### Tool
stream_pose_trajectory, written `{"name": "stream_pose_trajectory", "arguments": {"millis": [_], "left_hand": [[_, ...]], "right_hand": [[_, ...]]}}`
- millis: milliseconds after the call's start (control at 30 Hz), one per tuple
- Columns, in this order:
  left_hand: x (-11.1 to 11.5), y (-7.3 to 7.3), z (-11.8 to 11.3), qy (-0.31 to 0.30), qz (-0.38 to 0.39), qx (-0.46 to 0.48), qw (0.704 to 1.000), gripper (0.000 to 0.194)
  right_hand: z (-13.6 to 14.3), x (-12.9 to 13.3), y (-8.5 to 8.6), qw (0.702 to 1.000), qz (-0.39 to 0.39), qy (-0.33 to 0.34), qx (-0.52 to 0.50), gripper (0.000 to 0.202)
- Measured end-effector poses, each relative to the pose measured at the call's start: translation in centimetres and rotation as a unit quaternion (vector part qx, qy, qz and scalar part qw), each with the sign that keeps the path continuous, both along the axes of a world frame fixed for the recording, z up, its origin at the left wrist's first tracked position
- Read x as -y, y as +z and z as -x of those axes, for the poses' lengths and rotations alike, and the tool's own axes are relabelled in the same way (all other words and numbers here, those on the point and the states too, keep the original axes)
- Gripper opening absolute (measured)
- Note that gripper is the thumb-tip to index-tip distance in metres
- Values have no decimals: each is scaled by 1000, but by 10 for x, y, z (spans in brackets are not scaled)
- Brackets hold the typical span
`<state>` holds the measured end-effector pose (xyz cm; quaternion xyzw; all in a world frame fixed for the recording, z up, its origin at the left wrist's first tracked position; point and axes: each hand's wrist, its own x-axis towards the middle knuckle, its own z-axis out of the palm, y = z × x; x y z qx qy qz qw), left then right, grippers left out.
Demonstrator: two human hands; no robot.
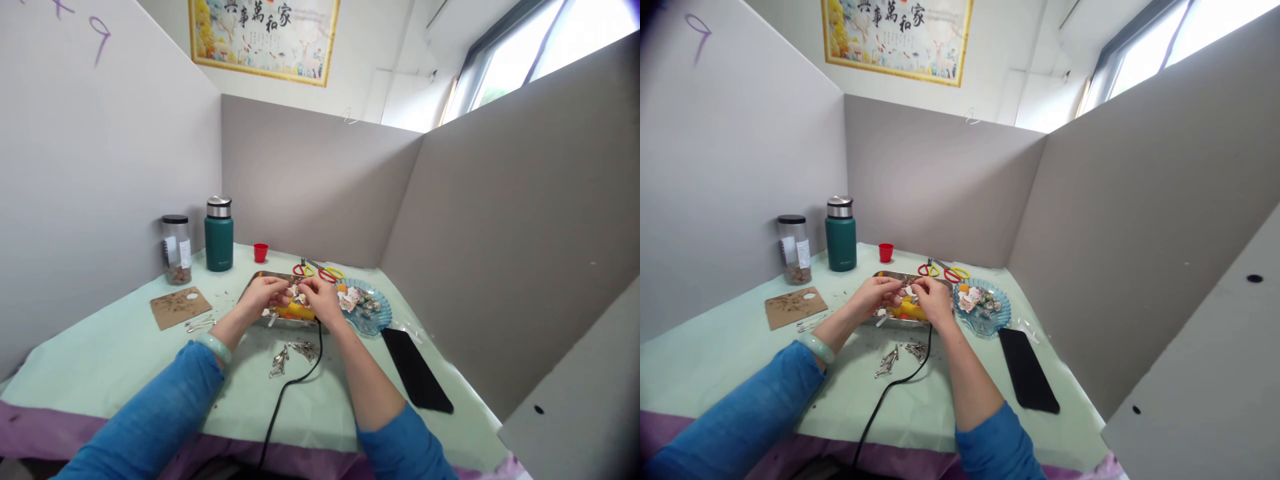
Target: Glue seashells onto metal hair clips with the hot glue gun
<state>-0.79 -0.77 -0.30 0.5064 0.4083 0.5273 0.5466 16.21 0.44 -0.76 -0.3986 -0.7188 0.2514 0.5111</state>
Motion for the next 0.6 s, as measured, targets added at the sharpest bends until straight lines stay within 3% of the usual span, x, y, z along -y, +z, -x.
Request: {"name": "stream_pose_trajectory", "arguments": {"millis": [267,600], "left_hand": [[6,4,-3,-46,-1,7,999,46],[6,4,-3,-40,-16,10,999,38]], "right_hand": [[-2,-3,-3,999,-21,-18,18,18],[2,2,-1,999,-38,-5,26,15]]}}
